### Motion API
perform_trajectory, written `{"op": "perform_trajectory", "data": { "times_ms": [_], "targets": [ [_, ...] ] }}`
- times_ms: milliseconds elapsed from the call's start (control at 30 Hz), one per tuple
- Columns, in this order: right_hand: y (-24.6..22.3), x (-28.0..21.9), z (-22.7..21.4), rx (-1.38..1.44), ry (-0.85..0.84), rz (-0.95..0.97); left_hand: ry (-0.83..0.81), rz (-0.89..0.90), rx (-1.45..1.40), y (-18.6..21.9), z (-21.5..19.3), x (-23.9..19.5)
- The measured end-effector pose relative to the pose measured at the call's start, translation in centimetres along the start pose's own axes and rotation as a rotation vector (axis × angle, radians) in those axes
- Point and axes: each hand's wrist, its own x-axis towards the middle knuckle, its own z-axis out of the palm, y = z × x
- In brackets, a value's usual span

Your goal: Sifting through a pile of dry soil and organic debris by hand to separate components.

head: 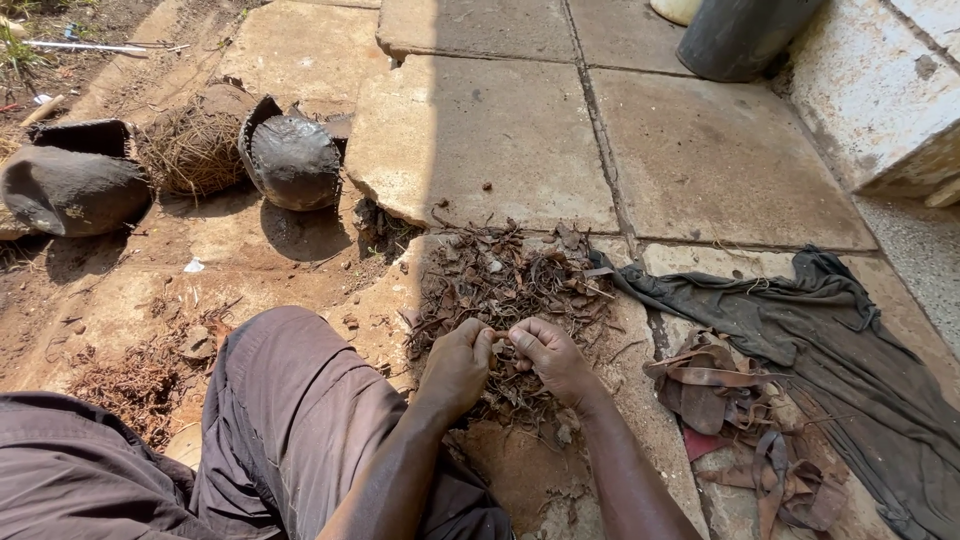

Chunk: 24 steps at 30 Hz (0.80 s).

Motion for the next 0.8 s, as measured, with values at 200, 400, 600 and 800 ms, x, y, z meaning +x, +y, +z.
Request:
{"op": "perform_trajectory", "data": {
  "times_ms": [200,400,600,800],
  "targets": [
    [1.8,0.7,-0.1,0.042,0.019,0.036,-0.019,-0.002,-0.340,3.8,-1.2,-1.5],
    [1.4,1.0,-0.9,0.047,0.057,0.011,-0.008,0.085,-0.211,1.9,-1.5,-1.0],
    [1.6,1.6,-1.3,0.049,0.028,0.027,0.092,0.054,-0.102,3.8,-1.9,-1.9],
    [-2.6,-0.3,0.2,0.116,0.021,0.207,0.128,-0.046,0.167,3.5,-1.3,-1.3]
  ]
}}
